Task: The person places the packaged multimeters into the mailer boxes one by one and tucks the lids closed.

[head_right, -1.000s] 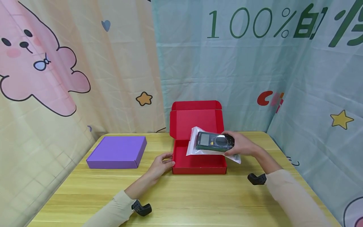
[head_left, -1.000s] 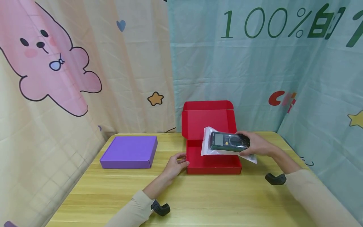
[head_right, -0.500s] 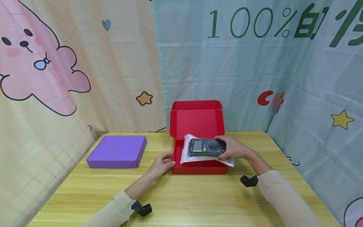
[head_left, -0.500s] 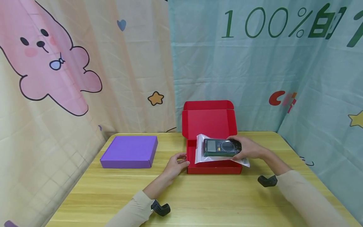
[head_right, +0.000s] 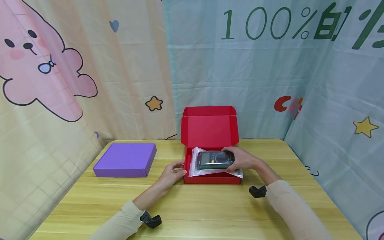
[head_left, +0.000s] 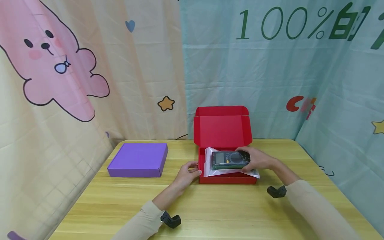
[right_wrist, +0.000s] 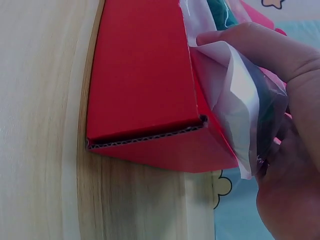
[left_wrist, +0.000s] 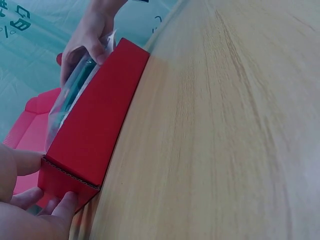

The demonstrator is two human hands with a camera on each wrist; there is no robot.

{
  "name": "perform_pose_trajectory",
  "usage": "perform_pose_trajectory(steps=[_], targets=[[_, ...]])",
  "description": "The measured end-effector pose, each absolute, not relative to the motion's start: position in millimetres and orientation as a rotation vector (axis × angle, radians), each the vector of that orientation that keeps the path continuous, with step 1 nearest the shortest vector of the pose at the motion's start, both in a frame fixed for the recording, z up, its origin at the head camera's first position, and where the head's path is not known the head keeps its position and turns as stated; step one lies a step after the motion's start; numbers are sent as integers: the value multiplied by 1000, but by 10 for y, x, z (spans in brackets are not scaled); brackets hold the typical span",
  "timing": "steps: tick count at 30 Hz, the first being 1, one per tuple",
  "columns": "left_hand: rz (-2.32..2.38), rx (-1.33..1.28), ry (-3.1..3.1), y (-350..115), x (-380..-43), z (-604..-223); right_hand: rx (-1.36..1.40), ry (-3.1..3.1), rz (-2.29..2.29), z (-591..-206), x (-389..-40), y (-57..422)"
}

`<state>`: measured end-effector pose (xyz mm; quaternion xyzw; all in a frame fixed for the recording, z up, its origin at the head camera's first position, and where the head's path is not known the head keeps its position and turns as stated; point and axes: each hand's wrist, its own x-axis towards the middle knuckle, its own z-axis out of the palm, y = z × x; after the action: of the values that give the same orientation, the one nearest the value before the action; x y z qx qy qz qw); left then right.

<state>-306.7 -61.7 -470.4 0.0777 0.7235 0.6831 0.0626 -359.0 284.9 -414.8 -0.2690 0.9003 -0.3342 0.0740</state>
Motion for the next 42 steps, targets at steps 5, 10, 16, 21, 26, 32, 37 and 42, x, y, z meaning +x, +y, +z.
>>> perform_pose_trajectory(steps=[5, 10, 16, 21, 26, 32, 37, 42], targets=[[2070, 249, 2189, -617, -3062, -4704, -820, 2703, -979, -4165, -3622, 2807], [2077, 258, 2196, -612, -3044, -4693, -789, 2711, -964, -4182, -3647, 2765], [2094, 260, 2179, -608, -3041, -4694, -789, 2700, -964, -4172, -3658, 2710], [2084, 252, 2177, -616, -3057, -4714, -789, 2691, -959, -4181, -3669, 2668], [2077, 238, 2171, -622, -3072, -4725, -786, 2692, -944, -4208, -3684, 2653], [2092, 243, 2168, -618, -3066, -4707, -814, 2674, -953, -4231, -3714, 2643], [2121, 259, 2153, -607, -3070, -4713, -834, 2692, -927, -4239, -3739, 2624], [2131, 270, 2144, -602, -3056, -4709, -850, 2699, -898, -4250, -3768, 2607]])
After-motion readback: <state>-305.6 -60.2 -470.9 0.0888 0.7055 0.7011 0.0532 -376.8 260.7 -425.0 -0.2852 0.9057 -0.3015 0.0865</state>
